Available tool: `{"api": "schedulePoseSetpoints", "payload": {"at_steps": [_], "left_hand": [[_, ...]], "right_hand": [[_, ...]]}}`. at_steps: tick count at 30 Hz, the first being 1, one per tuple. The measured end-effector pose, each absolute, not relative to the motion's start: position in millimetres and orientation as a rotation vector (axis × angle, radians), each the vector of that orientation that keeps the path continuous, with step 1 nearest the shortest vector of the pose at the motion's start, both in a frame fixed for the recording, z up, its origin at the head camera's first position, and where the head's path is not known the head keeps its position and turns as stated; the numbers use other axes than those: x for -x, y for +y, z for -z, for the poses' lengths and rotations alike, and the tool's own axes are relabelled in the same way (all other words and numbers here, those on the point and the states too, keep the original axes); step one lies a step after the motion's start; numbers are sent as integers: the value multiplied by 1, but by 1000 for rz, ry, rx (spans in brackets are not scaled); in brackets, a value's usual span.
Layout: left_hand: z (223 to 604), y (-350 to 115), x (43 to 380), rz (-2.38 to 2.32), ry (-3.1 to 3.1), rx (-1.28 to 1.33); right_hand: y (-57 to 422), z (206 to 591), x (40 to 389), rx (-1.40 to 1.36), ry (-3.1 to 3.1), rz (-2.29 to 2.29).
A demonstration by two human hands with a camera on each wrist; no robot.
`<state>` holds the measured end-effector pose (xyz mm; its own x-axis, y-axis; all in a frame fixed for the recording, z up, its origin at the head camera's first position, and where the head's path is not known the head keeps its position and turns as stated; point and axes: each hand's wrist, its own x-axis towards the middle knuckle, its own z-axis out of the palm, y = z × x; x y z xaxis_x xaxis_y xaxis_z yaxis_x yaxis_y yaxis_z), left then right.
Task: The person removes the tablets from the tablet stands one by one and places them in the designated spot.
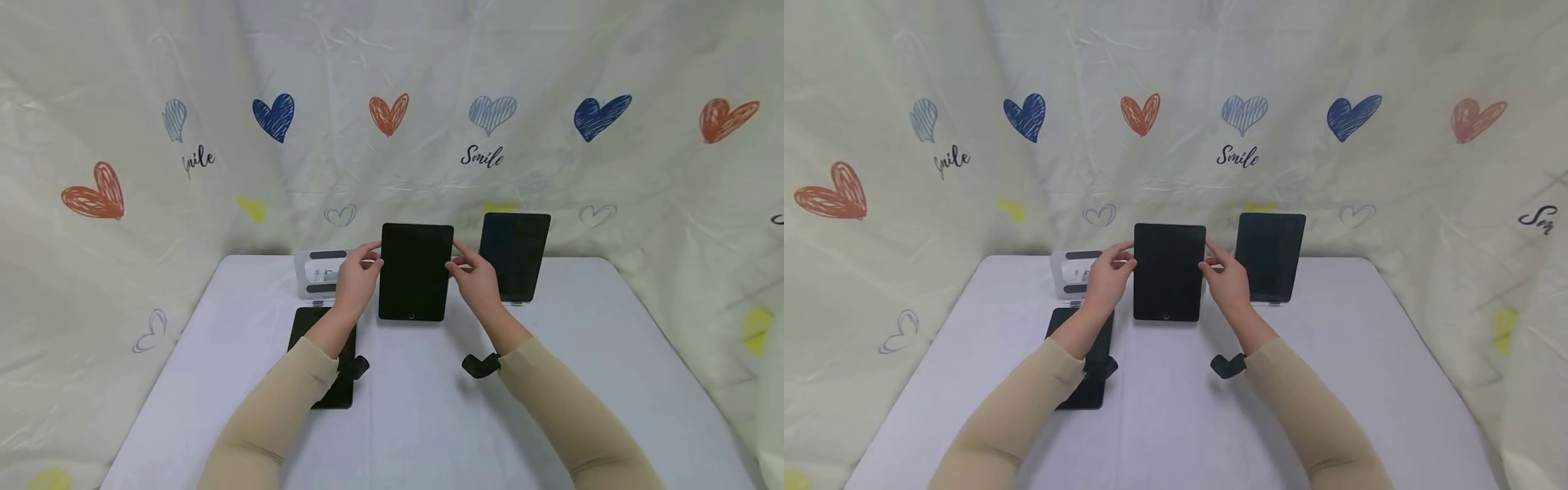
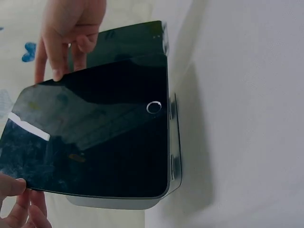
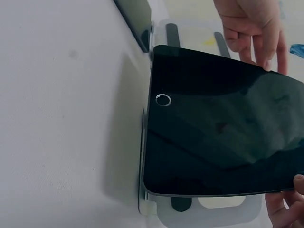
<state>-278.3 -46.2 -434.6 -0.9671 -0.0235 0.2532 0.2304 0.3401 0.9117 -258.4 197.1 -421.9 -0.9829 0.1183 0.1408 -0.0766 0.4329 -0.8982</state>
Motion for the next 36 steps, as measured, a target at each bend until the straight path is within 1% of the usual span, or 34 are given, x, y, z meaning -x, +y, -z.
{"api": "schedulePoseSetpoints", "payload": {"at_steps": [11,26,36], "left_hand": [[431,-49,256,1765,-2493,127],[450,-55,227,1817,-2644,133],[466,-55,215,1902,-2724,56]], "right_hand": [[205,418,243,105,-2651,-1653],[211,430,219,191,-2806,-1753],[210,446,208,295,-2870,-1797]]}}
